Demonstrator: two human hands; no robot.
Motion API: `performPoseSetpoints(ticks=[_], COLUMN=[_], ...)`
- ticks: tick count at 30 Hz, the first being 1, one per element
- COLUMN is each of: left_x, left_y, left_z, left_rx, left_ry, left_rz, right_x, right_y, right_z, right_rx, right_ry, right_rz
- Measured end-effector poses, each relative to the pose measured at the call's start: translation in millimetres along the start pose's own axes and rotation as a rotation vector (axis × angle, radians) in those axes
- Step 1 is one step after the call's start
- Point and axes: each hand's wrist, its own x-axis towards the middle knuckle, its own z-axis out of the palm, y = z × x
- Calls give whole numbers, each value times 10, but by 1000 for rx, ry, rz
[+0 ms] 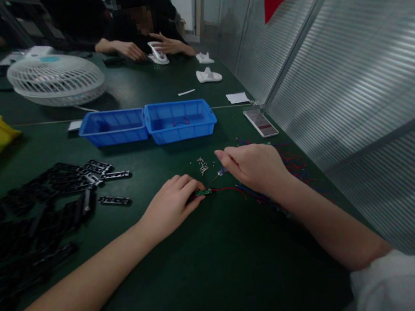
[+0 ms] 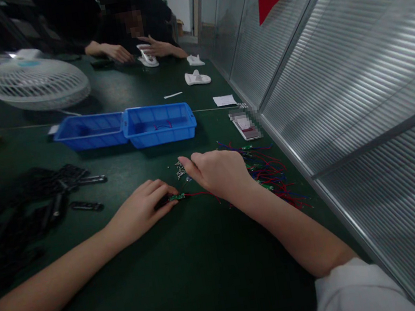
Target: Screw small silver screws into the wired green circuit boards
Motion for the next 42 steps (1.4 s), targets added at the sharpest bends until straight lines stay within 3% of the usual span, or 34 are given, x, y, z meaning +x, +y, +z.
performPoseSetpoints(ticks=[8,15,24,33,42], left_x=[3,-1,-1,3,15], left_y=[5,15,7,19,8], left_z=[-15,-21,3,-16,-8], left_rx=[-14,-7,9,5,-4], left_ry=[-19,-24,-20,-20,-25], left_rz=[-13,-19,-19,-16,-21], right_x=[20,23,85,103,53], right_y=[34,34,178,211,120], right_z=[-21,-29,-48,-43,-56], right_rx=[294,471,626,608,214], right_ry=[-60,16,42,77,-188], right_rz=[-231,-229,-345,-265,-118])
